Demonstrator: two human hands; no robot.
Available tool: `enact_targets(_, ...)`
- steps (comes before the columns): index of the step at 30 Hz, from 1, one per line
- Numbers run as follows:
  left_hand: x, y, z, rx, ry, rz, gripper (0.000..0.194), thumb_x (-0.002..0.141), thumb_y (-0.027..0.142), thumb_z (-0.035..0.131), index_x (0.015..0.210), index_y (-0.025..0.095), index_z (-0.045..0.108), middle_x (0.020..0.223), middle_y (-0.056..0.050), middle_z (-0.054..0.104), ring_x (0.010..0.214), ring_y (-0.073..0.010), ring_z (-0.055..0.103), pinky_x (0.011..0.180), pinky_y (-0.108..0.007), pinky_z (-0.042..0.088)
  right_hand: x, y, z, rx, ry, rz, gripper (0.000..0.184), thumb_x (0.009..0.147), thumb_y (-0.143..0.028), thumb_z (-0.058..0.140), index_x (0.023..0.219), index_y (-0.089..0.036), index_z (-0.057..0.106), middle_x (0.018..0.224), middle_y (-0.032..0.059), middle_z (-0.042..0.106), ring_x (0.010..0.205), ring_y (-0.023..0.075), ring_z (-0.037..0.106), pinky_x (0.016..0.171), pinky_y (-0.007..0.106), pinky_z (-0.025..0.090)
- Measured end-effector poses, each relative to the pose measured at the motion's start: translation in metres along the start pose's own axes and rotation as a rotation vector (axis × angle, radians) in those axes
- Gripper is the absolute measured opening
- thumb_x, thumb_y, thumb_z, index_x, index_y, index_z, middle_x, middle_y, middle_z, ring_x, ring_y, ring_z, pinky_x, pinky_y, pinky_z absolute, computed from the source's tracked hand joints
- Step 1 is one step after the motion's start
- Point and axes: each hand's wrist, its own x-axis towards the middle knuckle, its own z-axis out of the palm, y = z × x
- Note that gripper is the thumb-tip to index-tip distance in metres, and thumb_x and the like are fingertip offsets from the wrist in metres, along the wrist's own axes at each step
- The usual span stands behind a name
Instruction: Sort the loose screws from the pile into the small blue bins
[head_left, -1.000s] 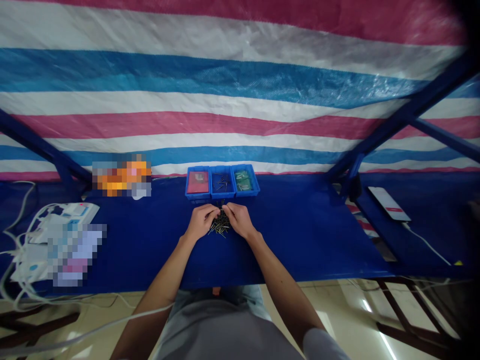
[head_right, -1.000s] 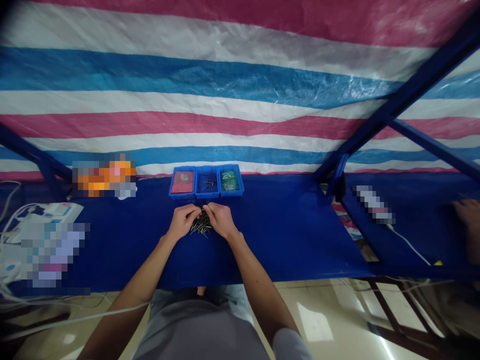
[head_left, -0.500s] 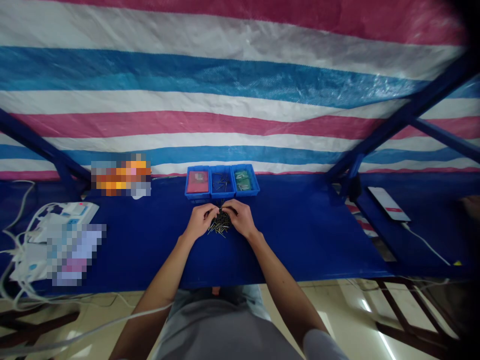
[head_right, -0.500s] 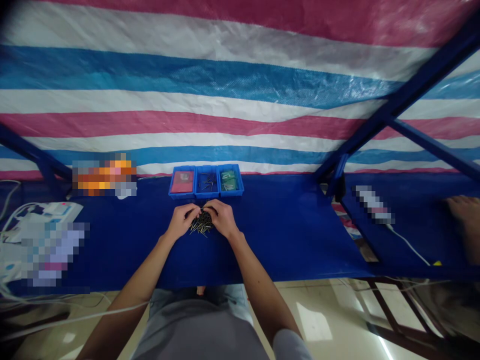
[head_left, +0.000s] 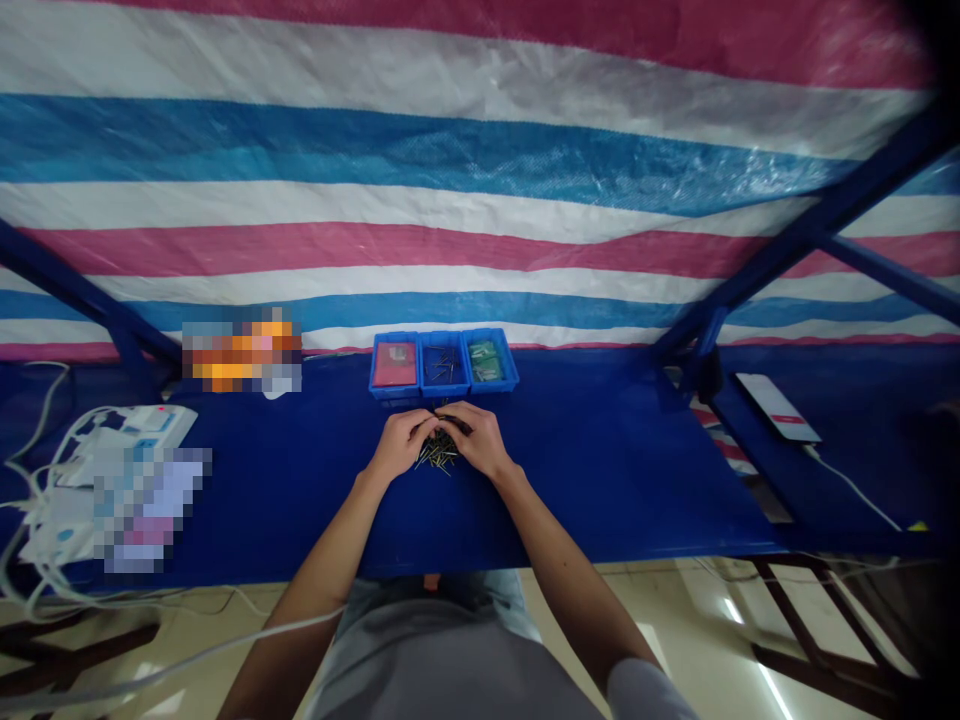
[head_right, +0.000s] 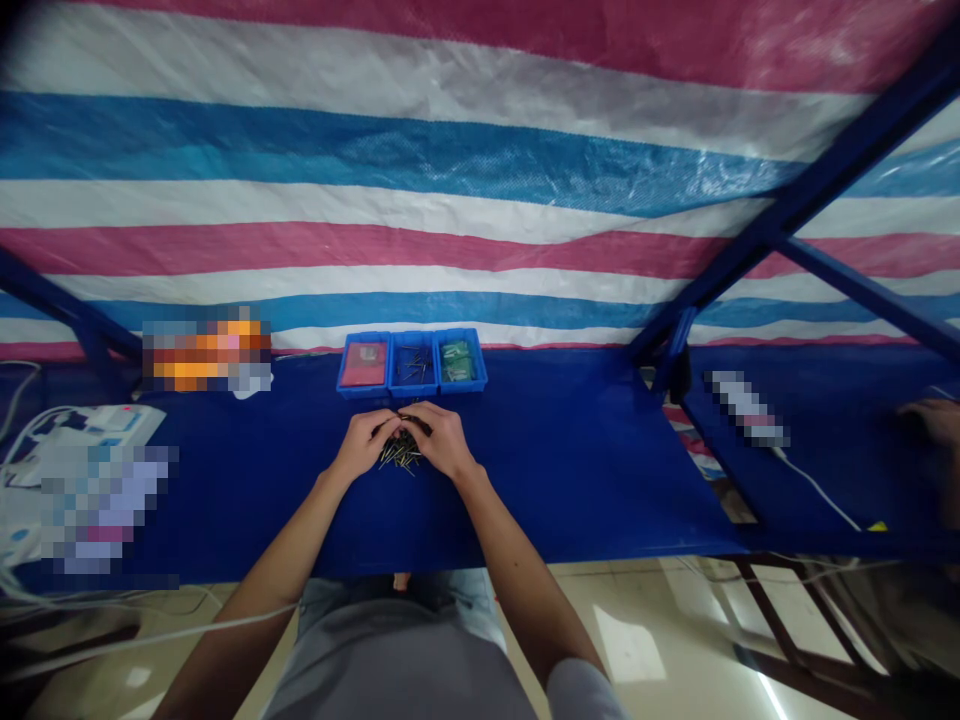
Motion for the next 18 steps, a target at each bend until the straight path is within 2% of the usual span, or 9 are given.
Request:
enact_targets(4, 0.0001, -0.0003, 0.0, 0.008, 0.012, 0.013, 0.039, 0.1, 0.035, 0.045, 0.069, 0.016, 0.061, 0.066, -0.001, 0.062, 0.064, -0.0133, 0.057, 0.068, -0.024, 0.043, -0.0003, -0.0033, -0.0019, -0.052, -0.028, -0.017, 0.021, 0.098, -0.028, 0.054, 0.11, -0.023, 0.071, 0.105, 0.0072, 0.07, 0.094, 0.0182, 0.067, 0.086, 0.03, 0.052)
enact_targets(7, 0.0001, 0.0001, -0.0001, 0.023, 0.019, 0.015, 0.037, 0.1, 0.033, 0.046, 0.071, 0.016, 0.062, 0.067, 0.0, 0.061, 0.064, -0.0129, 0.057, 0.068, -0.024, 0.043, -0.0004, -0.0073, -0.0044, -0.083, -0.043, -0.007, 0.022, 0.099, -0.03, 0.051, 0.109, -0.021, 0.069, 0.099, 0.0066, 0.068, 0.083, 0.0163, 0.064, 0.077, 0.028, 0.05)
enact_targets(10, -0.0004, 0.0, 0.0008, 0.044, 0.018, 0.034, 0.034, 0.1, 0.033, 0.046, 0.077, 0.016, 0.065, 0.07, -0.002, 0.062, 0.067, -0.0135, 0.058, 0.069, -0.024, 0.043, -0.0004, -0.0082, -0.0054, -0.12, -0.044, 0.022, 0.023, 0.1, -0.036, 0.049, 0.097, -0.02, 0.066, 0.085, 0.0041, 0.064, 0.072, 0.0145, 0.058, 0.069, 0.026, 0.045)
enact_targets(14, -0.0012, -0.0006, 0.0025, 0.077, 0.016, 0.068, 0.035, 0.1, 0.034, 0.046, 0.079, 0.016, 0.067, 0.075, -0.004, 0.063, 0.07, -0.014, 0.059, 0.069, -0.024, 0.044, -0.0008, -0.0032, -0.0029, -0.172, -0.083, 0.035, 0.036, 0.102, -0.041, 0.045, 0.076, -0.019, 0.057, 0.069, -0.0002, 0.056, 0.063, 0.0125, 0.05, 0.064, 0.024, 0.039)
enact_targets(18, -0.0017, -0.0004, 0.0028, 0.089, 0.014, 0.088, 0.031, 0.1, 0.033, 0.048, 0.083, 0.017, 0.069, 0.08, -0.005, 0.065, 0.073, -0.0145, 0.059, 0.072, -0.025, 0.045, -0.0015, 0.0015, -0.0002, -0.173, -0.104, 0.037, 0.041, 0.104, -0.041, 0.04, 0.07, -0.02, 0.052, 0.065, -0.0012, 0.054, 0.061, 0.012, 0.049, 0.064, 0.023, 0.037)
